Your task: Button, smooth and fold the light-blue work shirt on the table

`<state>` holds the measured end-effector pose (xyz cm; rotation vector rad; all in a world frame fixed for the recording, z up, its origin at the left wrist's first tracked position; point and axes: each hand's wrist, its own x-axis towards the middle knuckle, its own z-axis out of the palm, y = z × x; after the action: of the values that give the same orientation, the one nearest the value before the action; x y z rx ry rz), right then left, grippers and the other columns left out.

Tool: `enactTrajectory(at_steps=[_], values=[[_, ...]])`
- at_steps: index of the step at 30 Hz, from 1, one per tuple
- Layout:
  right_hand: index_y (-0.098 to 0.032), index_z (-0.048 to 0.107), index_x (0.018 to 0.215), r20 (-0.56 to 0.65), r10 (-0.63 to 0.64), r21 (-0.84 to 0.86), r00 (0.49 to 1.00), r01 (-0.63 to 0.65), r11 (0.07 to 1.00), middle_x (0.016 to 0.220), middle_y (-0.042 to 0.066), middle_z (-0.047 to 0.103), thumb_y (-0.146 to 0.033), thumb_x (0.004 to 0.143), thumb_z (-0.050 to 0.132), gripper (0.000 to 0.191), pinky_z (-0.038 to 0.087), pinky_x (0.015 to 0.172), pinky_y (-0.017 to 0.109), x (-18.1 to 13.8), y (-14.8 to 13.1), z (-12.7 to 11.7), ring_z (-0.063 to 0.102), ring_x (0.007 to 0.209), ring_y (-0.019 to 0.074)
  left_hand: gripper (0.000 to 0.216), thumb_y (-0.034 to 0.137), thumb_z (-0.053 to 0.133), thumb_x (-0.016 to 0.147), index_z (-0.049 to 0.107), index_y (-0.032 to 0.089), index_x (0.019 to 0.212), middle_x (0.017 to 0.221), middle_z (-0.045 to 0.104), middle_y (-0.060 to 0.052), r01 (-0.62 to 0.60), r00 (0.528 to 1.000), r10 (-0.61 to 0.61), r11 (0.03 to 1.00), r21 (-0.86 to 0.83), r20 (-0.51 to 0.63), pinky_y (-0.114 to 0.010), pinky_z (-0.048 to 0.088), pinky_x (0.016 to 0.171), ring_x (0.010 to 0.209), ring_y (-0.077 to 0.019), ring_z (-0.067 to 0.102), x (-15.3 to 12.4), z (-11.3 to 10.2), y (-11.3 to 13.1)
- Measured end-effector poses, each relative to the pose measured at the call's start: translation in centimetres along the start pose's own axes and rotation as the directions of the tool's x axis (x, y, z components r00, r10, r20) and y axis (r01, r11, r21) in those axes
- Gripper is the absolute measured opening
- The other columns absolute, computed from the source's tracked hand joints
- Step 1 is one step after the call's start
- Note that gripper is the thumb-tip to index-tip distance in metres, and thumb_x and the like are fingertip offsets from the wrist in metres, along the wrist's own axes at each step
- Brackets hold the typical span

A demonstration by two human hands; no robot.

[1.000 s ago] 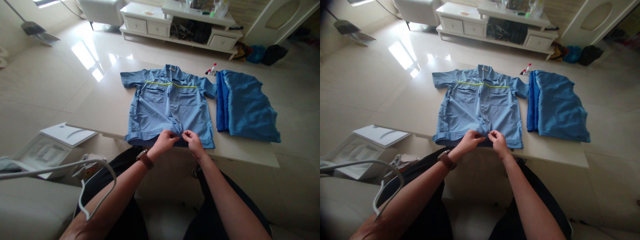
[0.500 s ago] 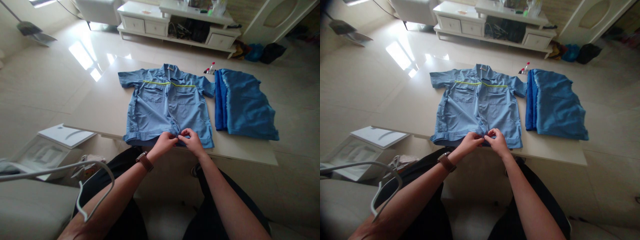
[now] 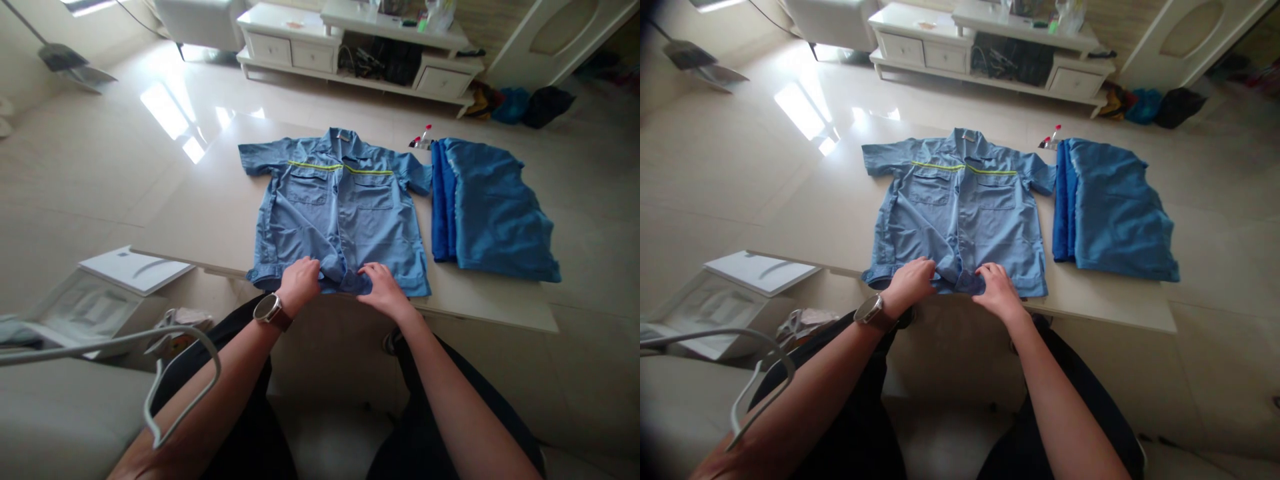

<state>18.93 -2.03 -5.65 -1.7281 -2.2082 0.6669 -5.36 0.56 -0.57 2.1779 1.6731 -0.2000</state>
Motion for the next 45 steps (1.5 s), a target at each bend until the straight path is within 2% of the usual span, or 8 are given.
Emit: enactTrajectory(at_steps=[6,11,19,24,28,33,41,45], values=[[-0.023,0.069,0.113,0.033,0.021,-0.046,0.999,-0.02,0.999,0.126,0.009,0.063,-0.017,0.076,0.068,0.037,0.046,0.104,0.042,0.0,0.3,-0.2,0.054,0.121,0.0273,0.032,0.009,0.053,0.088,0.064,0.016,0.117,0.119,0.065,-0.015,-0.042,0.999,0.041,0.997,0.06,0.009,-0.034,0.052,0.085,0.109,-0.027,0.064,0.4,1.2,-0.3],[-0.023,0.073,0.098,0.059,0.027,-0.053,0.998,-0.024,0.998,0.107,0.007,0.07,-0.018,0.085,0.061,0.019,0.047,0.097,0.037,0.3,-0.2,-1.1,0.06,0.107,0.0244,0.029,0.008,0.048,0.09,0.071,0.019,0.103,0.105,0.071,-0.012,-0.072,0.997,0.072,0.997,-0.013,0.011,-0.033,0.05,0.083,0.098,-0.0246,0.068,1.0,1.1,-1.5],[-0.026,0.077,0.099,0.075,0.158,-0.061,0.984,-0.154,0.986,0.09,0.004,0.078,-0.02,0.086,0.057,0.024,0.046,0.076,0.031,0.1,-0.9,-1.4,0.069,0.084,0.0222,0.023,0.013,0.055,0.088,0.075,0.022,0.096,0.097,0.075,-0.009,-0.06,0.997,0.061,0.998,-0.016,0.055,-0.03,0.048,0.077,0.092,-0.0239,0.071,1.7,1.0,-3.3],[-0.023,0.075,0.098,-0.106,0.121,0.026,0.987,-0.118,0.993,0.098,0.007,0.078,-0.021,0.091,0.05,0.026,0.048,0.08,0.033,0.3,-1.3,-1.7,0.07,0.089,0.0238,0.02,0.03,0.072,0.084,0.071,0.021,0.102,0.106,0.074,-0.011,-0.1,0.995,0.1,0.995,-0.011,0.022,-0.031,0.049,0.077,0.099,-0.0273,0.07,1.5,0.9,-2.5],[-0.021,0.074,0.096,-0.285,0.128,0.166,0.95,-0.083,0.983,0.097,0.009,0.077,-0.025,0.091,0.049,0.026,0.05,0.083,0.034,0.6,-1.3,-2.2,0.069,0.089,0.0239,0.017,0.017,0.06,0.088,0.071,0.02,0.101,0.105,0.074,-0.012,-0.1,0.995,0.1,0.995,-0.012,-0.004,-0.031,0.049,0.076,0.097,-0.0265,0.071,1.6,0.7,-1.9],[-0.021,0.073,0.091,-0.328,0.148,0.205,0.933,-0.083,0.975,0.086,0.007,0.074,-0.026,0.087,0.051,0.023,0.05,0.077,0.034,0.6,-1.2,-2.4,0.067,0.077,0.0222,0.029,0.011,0.048,0.088,0.074,0.02,0.097,0.1,0.075,-0.012,-0.07,0.996,0.07,0.998,-0.006,-0.05,-0.032,0.05,0.078,0.095,-0.0255,0.072,1.7,0.1,-1.9],[-0.024,0.071,0.069,0.013,0.061,0.007,0.998,-0.061,0.998,0.068,0.001,0.069,-0.021,0.076,0.057,0.016,0.04,0.066,0.029,0.3,-1.5,-2.1,0.06,0.067,0.0185,0.022,0.016,0.073,0.067,0.079,0.016,0.089,0.093,0.077,-0.018,0.04,0.973,-0.045,0.999,0.028,0.226,-0.033,0.054,0.07,0.086,-0.0306,0.074,0.7,-1.8,-3.3],[-0.025,0.072,0.065,0.302,0.026,-0.044,0.953,-0.014,0.999,0.065,0.0,0.069,-0.016,0.072,0.059,0.017,0.036,0.061,0.028,-0.1,-1.7,-1.8,0.059,0.064,0.017,0.019,0.018,0.08,0.061,0.078,0.019,0.08,0.091,0.078,-0.013,0.047,0.925,-0.044,0.999,0.001,0.377,-0.032,0.054,0.07,0.083,-0.0285,0.074,0.7,-1.8,-3.1]])
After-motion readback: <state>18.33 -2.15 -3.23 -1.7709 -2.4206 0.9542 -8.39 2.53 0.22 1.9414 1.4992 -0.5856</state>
